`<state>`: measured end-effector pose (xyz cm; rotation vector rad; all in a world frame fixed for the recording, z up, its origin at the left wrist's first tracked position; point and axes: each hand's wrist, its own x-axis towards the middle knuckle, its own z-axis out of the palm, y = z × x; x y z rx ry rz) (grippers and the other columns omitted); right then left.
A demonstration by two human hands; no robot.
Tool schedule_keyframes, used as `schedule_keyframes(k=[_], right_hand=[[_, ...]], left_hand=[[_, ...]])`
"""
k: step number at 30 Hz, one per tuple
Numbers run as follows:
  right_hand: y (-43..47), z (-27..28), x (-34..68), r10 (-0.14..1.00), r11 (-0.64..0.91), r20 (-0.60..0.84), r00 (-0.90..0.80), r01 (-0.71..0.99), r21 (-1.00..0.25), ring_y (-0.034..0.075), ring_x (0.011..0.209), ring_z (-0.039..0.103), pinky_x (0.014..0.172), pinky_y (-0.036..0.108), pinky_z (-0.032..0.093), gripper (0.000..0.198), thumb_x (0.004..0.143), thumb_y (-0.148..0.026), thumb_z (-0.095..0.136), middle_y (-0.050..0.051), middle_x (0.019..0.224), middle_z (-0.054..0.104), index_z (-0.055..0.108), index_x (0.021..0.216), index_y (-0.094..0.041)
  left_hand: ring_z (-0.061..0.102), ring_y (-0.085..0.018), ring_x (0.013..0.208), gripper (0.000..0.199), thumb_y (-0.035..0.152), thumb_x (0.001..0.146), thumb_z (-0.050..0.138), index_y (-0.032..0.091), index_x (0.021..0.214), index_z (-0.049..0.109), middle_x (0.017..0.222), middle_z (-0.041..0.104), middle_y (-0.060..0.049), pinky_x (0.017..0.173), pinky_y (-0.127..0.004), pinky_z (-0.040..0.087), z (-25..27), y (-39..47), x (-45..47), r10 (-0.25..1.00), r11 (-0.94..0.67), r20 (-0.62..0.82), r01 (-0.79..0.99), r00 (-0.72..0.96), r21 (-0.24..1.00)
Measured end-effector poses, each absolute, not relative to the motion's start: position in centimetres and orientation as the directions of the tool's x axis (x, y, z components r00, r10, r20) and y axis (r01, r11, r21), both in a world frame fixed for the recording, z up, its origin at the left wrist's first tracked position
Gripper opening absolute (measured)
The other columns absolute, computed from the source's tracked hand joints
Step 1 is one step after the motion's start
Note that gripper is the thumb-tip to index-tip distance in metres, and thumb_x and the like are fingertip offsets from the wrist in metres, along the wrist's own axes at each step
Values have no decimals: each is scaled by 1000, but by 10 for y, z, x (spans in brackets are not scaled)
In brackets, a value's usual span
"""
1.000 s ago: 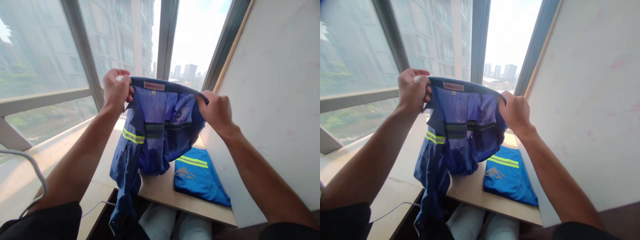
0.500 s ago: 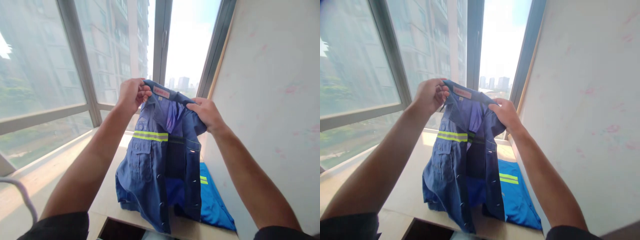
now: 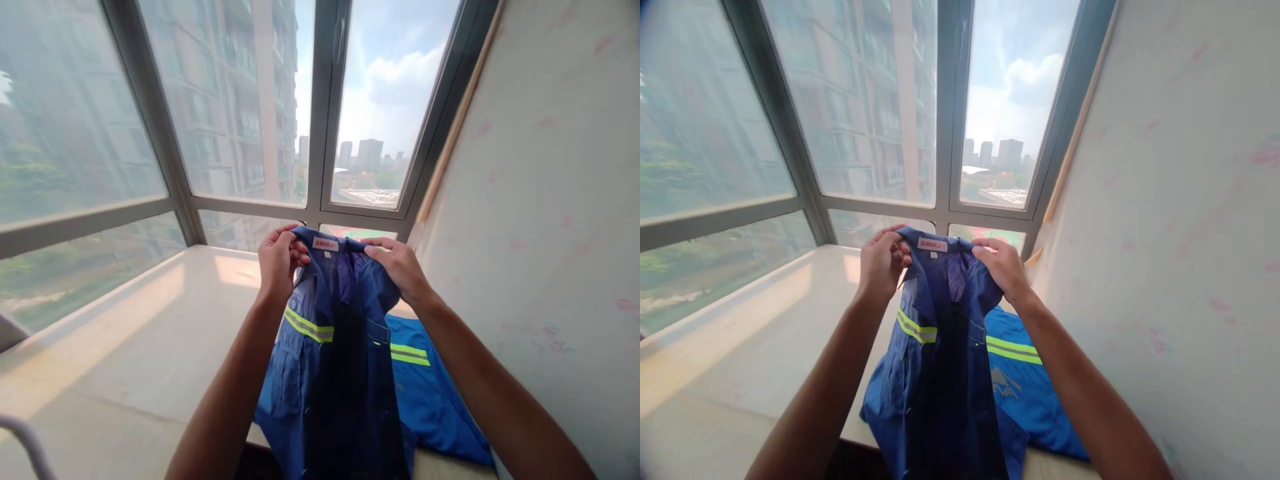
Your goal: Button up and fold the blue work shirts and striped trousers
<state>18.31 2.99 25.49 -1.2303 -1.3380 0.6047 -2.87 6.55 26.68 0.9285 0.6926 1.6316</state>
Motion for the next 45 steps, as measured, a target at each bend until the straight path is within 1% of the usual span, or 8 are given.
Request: schedule_keyframes(k=[8, 14, 19, 23, 30, 37, 40, 45], right_hand=[[89, 174, 175, 924, 43, 143, 353, 275, -960, 13, 56, 60, 47, 21, 46, 42, 76, -32, 66, 0, 72, 66, 65, 114, -16], [127, 122, 162, 956, -184, -131, 263, 188, -965, 17, 73, 68, 55, 25, 55, 69, 81, -22, 65, 8, 98, 71, 38, 144, -16], [121, 73, 170, 971, -237, -224, 87, 197, -951, 19, 86, 72, 64, 25, 58, 56, 78, -16, 66, 15, 121, 67, 51, 131, -15], [107, 29, 188, 972, -236, -228, 62, 346, -908, 20, 87, 72, 69, 28, 59, 39, 73, -10, 64, 12, 114, 71, 64, 111, -16], [74, -27, 221, 948, -264, -120, 294, 515, -816, 22, 98, 68, 86, 34, 55, 53, 65, -11, 62, 12, 126, 64, 63, 118, -15], [46, -56, 209, 945, -286, -157, 286, 496, -820, 14, 68, 68, 69, 28, 57, 65, 71, -22, 63, 16, 132, 60, 52, 135, -15], [43, -60, 207, 925, -305, -145, 350, 462, -833, 15, 77, 69, 70, 27, 57, 72, 70, -22, 65, 16, 143, 53, 48, 140, -18], [51, -55, 200, 893, -365, -262, 365, 247, -898, 17, 82, 69, 55, 21, 53, 74, 71, -22, 64, 18, 138, 57, 43, 142, -14]], left_hand=[[64, -13, 47, 27, 16, 78, 53, 15, 105, 50, 58, 61, 3, 45, -18, 46, 179, 136, -18, 992, -85, 34, -441, -123, 893], [72, -19, 81, 44, 18, 78, 62, 13, 119, 46, 92, 69, -9, 65, -27, 55, 114, 165, -19, 999, 2, -12, -222, -42, 975], [68, -20, 99, 31, 20, 82, 53, 13, 112, 57, 111, 68, -13, 79, -29, 54, 59, 157, -49, 984, 49, -16, 181, -180, 982], [59, -24, 118, 32, 17, 78, 54, 16, 109, 60, 120, 66, -14, 98, -33, 45, 17, 142, -83, 947, 214, -83, 416, -311, 884], [63, -22, 63, 10, 17, 64, 67, 16, 60, 58, 52, 55, -2, 58, -29, 46, -21, 107, -110, 893, 431, -449, 377, -44, 820], [66, -18, 65, 28, 14, 56, 73, 17, 84, 67, 73, 71, -3, 61, -28, 53, -28, 102, -100, 809, 527, -530, 85, 255, 846], [68, -19, 71, 39, 17, 50, 81, 16, 87, 68, 77, 73, -4, 70, -31, 56, -34, 100, -101, 800, 532, -470, -80, 372, 843], [67, -25, 73, 38, 35, 52, 83, 15, 81, 71, 73, 73, -6, 70, -37, 55, -35, 97, -95, 828, 367, -401, 162, 393, 916]])
